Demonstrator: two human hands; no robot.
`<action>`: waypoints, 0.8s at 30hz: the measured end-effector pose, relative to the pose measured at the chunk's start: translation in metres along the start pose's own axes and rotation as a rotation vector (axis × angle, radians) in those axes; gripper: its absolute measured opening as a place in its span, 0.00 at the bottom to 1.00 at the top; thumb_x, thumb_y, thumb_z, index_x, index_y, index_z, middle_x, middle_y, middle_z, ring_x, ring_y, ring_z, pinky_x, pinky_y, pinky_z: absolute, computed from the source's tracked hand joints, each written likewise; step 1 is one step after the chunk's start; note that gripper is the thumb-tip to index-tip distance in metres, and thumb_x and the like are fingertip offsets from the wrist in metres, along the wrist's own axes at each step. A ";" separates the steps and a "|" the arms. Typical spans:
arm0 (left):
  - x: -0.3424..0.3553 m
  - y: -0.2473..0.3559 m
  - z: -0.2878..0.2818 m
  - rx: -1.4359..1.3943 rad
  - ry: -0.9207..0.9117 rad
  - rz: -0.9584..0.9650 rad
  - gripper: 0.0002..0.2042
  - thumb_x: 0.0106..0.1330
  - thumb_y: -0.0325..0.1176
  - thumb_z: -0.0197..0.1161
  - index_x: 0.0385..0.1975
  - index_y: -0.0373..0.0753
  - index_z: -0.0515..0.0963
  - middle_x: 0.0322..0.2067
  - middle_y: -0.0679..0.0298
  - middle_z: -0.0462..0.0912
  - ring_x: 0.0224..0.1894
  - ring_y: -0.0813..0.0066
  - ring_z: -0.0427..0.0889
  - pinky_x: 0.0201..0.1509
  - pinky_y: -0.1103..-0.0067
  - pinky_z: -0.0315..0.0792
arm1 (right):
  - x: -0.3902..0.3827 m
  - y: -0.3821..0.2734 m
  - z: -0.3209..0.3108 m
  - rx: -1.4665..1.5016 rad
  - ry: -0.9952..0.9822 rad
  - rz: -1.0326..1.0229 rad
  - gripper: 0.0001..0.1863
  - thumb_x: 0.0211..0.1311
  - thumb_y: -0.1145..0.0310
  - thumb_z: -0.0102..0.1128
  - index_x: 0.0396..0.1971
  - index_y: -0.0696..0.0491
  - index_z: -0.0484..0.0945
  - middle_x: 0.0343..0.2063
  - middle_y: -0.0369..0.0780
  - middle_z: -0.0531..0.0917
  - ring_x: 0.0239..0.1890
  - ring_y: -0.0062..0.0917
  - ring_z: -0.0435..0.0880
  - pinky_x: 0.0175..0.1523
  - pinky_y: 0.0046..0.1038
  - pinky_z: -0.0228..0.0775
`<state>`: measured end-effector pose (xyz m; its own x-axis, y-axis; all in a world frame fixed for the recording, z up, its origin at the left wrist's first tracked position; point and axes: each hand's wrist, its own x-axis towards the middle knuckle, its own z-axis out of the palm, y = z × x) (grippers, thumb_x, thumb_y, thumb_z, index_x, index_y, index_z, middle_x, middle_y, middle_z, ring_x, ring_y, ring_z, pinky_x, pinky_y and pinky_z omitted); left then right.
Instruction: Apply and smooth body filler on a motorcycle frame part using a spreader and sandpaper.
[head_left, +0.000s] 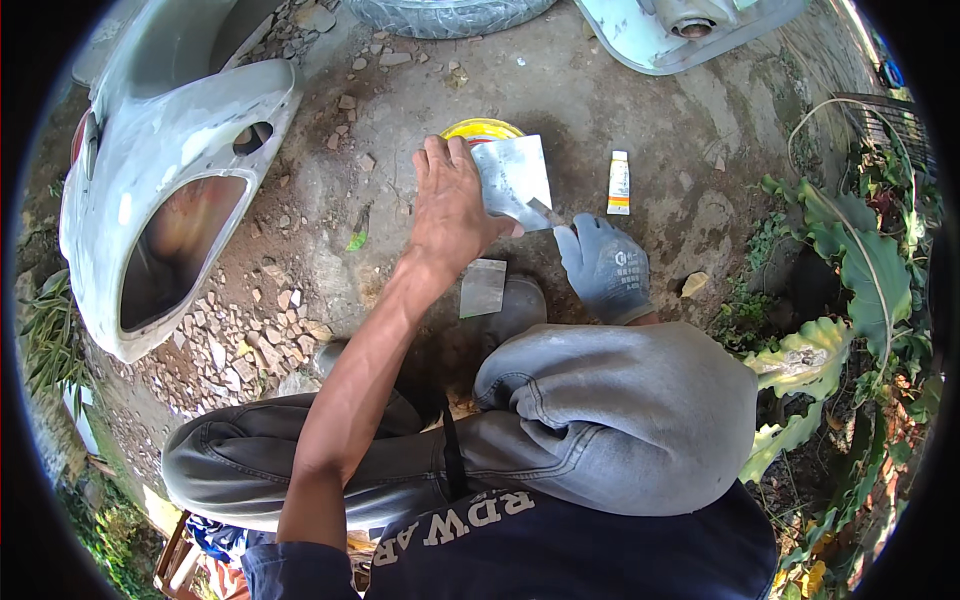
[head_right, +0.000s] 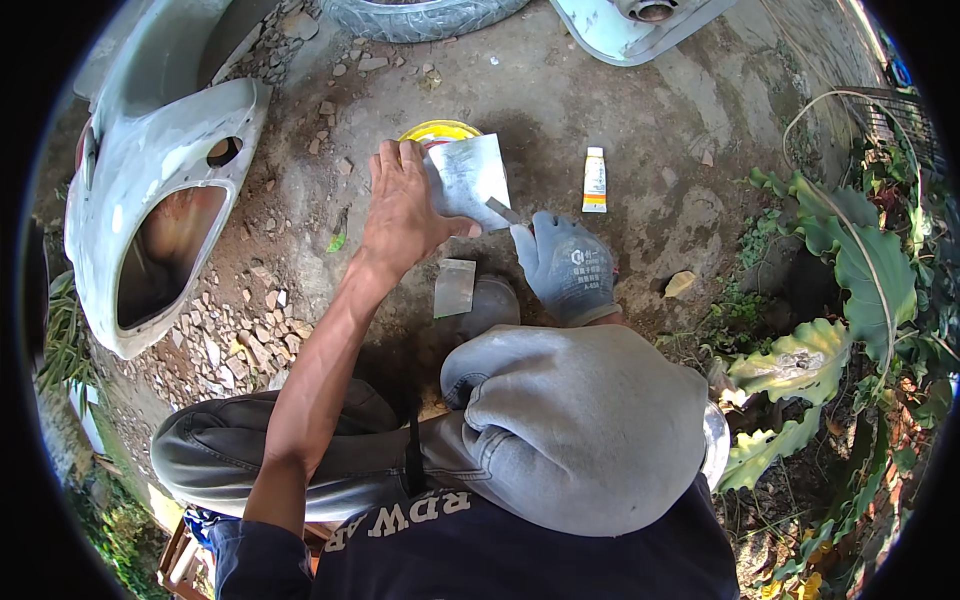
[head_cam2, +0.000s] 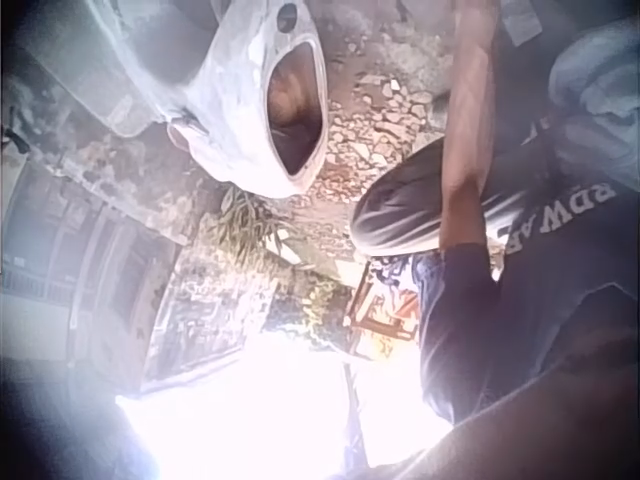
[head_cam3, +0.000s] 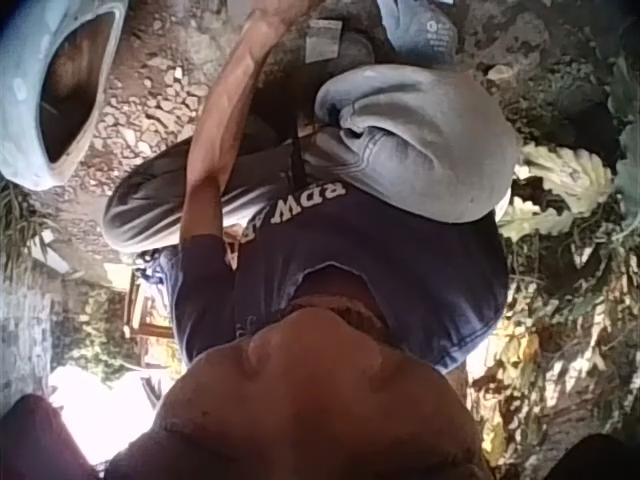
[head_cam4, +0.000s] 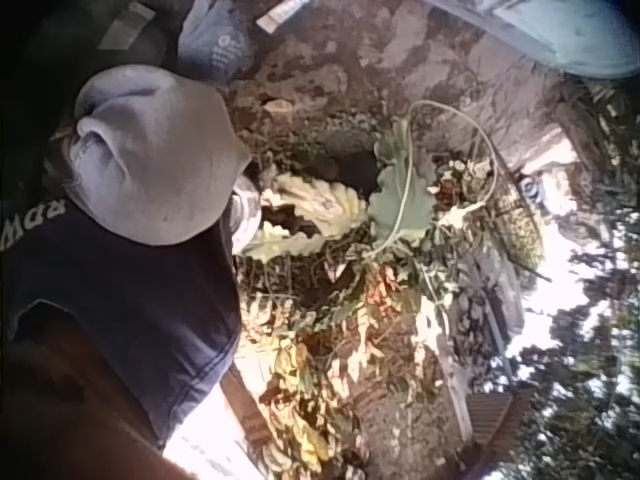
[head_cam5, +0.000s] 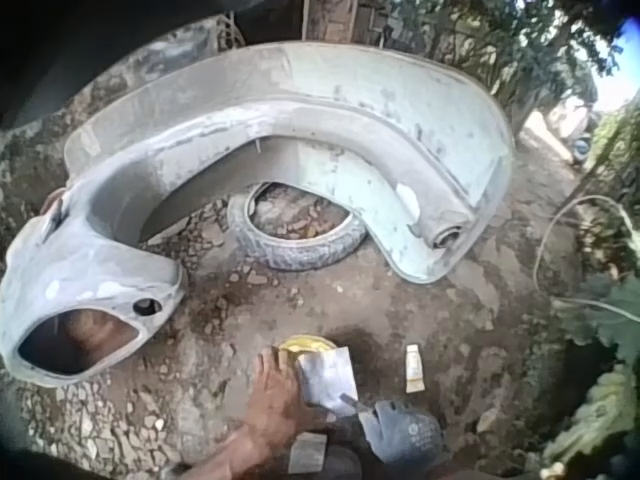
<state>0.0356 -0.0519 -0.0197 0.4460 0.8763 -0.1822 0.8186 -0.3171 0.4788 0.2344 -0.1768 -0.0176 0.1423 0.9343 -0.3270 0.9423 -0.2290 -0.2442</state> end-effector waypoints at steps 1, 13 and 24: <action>-0.002 0.000 0.001 -0.148 0.010 -0.040 0.52 0.42 0.41 0.92 0.66 0.22 0.71 0.61 0.40 0.73 0.65 0.41 0.73 0.70 0.55 0.74 | 0.002 0.002 0.001 -0.002 -0.003 0.006 0.21 0.82 0.49 0.53 0.41 0.53 0.78 0.34 0.52 0.86 0.39 0.52 0.88 0.44 0.54 0.78; -0.015 -0.012 0.008 -0.266 0.073 0.009 0.45 0.56 0.36 0.85 0.75 0.34 0.70 0.64 0.40 0.69 0.65 0.39 0.78 0.69 0.57 0.76 | 0.039 0.012 -0.004 -0.027 0.108 -0.094 0.20 0.79 0.48 0.59 0.33 0.50 0.78 0.23 0.47 0.84 0.27 0.48 0.87 0.33 0.50 0.77; -0.015 -0.009 0.003 -0.276 0.041 -0.013 0.44 0.58 0.33 0.84 0.75 0.31 0.69 0.67 0.36 0.65 0.66 0.36 0.77 0.70 0.57 0.76 | 0.058 0.006 -0.023 -0.103 0.017 -0.117 0.27 0.81 0.41 0.52 0.32 0.51 0.81 0.25 0.49 0.87 0.30 0.46 0.90 0.35 0.48 0.81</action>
<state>0.0224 -0.0628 -0.0241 0.4163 0.8954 -0.1578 0.6922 -0.1996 0.6935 0.2548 -0.1176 -0.0173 0.0342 0.9575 -0.2863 0.9788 -0.0900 -0.1840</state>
